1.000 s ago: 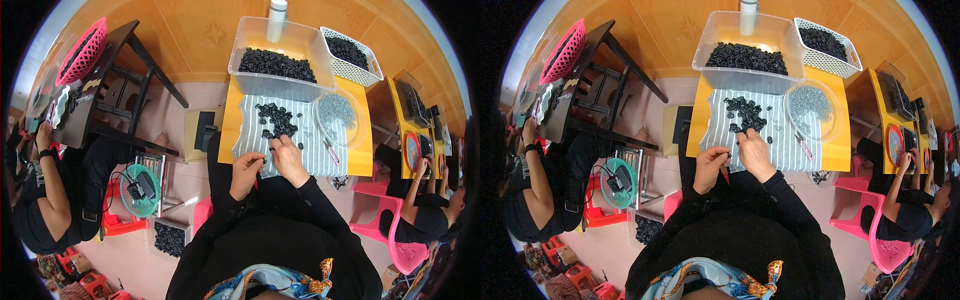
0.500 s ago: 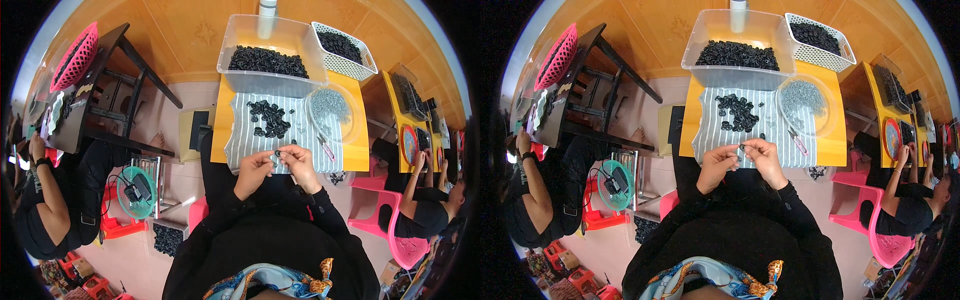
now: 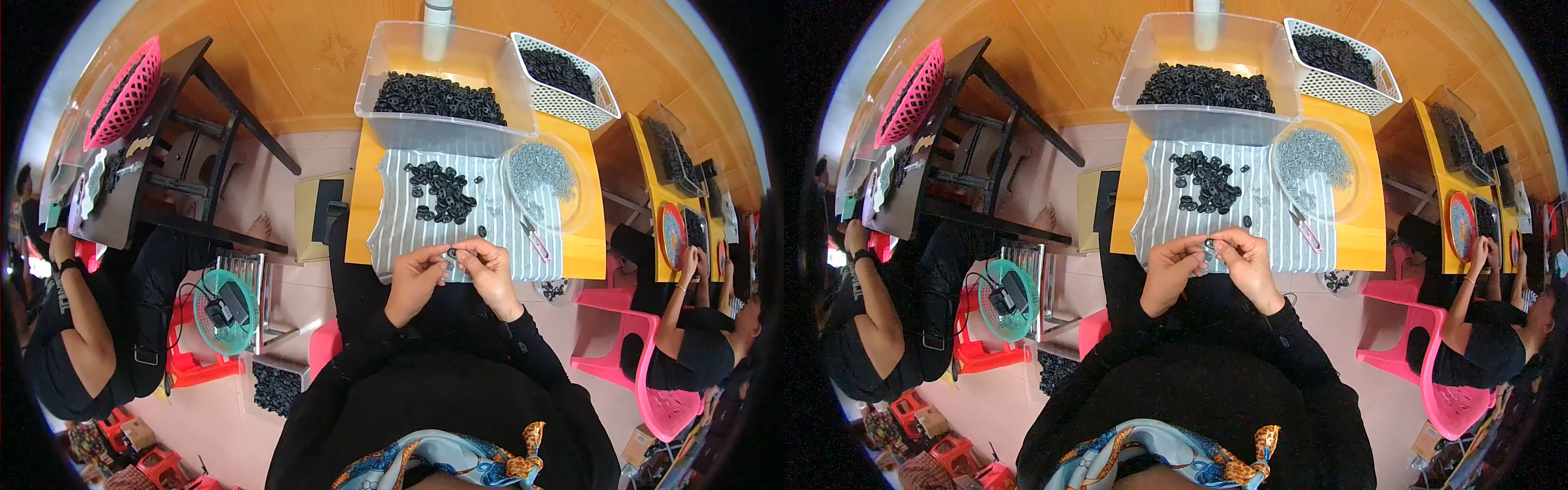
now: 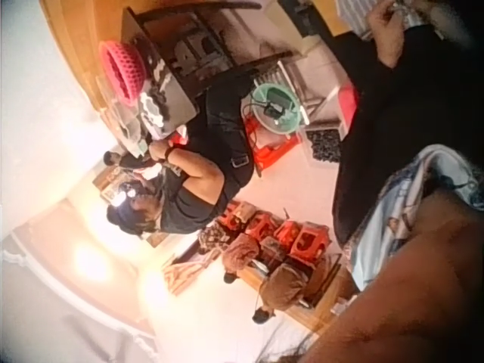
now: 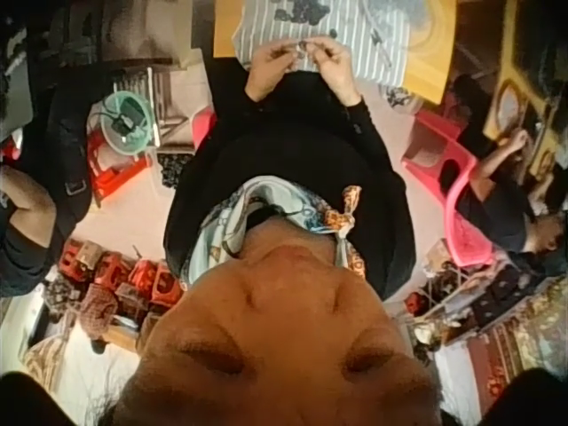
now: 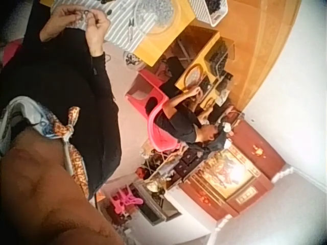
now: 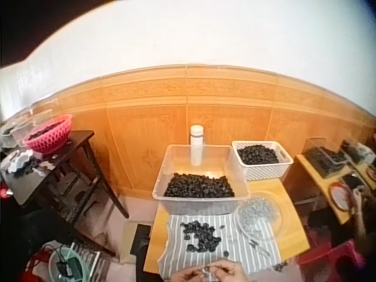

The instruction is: Sorting and assembling small black industrial or decorative components at a workstation.

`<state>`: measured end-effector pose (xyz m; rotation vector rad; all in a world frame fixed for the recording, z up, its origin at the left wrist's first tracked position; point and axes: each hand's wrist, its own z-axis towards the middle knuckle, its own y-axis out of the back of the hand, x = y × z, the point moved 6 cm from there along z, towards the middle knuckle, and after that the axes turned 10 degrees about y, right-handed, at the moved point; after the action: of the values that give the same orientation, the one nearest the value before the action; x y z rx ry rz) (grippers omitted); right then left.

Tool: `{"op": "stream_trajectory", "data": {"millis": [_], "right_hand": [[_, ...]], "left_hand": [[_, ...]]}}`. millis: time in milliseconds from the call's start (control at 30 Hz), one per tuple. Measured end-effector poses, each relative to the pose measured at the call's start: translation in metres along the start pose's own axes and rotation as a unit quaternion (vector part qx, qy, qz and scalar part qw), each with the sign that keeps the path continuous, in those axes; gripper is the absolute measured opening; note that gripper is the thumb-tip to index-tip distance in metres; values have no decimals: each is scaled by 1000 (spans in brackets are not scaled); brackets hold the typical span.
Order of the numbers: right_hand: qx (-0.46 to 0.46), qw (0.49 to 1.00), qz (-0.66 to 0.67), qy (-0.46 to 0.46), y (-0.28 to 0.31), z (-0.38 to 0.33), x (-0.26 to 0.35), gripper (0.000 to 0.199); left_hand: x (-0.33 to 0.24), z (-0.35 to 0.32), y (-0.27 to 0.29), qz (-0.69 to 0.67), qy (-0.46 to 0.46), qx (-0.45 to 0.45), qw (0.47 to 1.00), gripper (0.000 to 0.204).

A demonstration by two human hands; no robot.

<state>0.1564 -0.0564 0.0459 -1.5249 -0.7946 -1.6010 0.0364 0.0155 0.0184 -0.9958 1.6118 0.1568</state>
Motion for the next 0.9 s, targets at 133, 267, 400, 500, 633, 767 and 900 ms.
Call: {"op": "stream_trajectory", "data": {"millis": [133,267,400,500,633,767,900], "right_hand": [[-27,1000,13,-8,-1,-1,1,8],[-5,1000,-22,22,-5,0,4,8],[9,999,-21,34,-7,-1,4,9],[29,999,-30,31,-6,0,-1,9],[58,994,-59,72,-8,1,7,11],[92,982,-106,124,-13,1,25,17],[80,973,-127,178,-12,-2,27,22]], "left_hand": [[0,0,1,-14,-3,-3,1000,28],[0,1,0,-16,0,-12,1000,26],[3,3,2,-34,-8,-15,999,25],[5,3,3,-43,-2,-22,999,24],[8,2,4,-74,12,-29,997,24],[0,1,3,-96,4,-17,995,23],[-4,0,-1,-87,-7,1,996,23]]}}
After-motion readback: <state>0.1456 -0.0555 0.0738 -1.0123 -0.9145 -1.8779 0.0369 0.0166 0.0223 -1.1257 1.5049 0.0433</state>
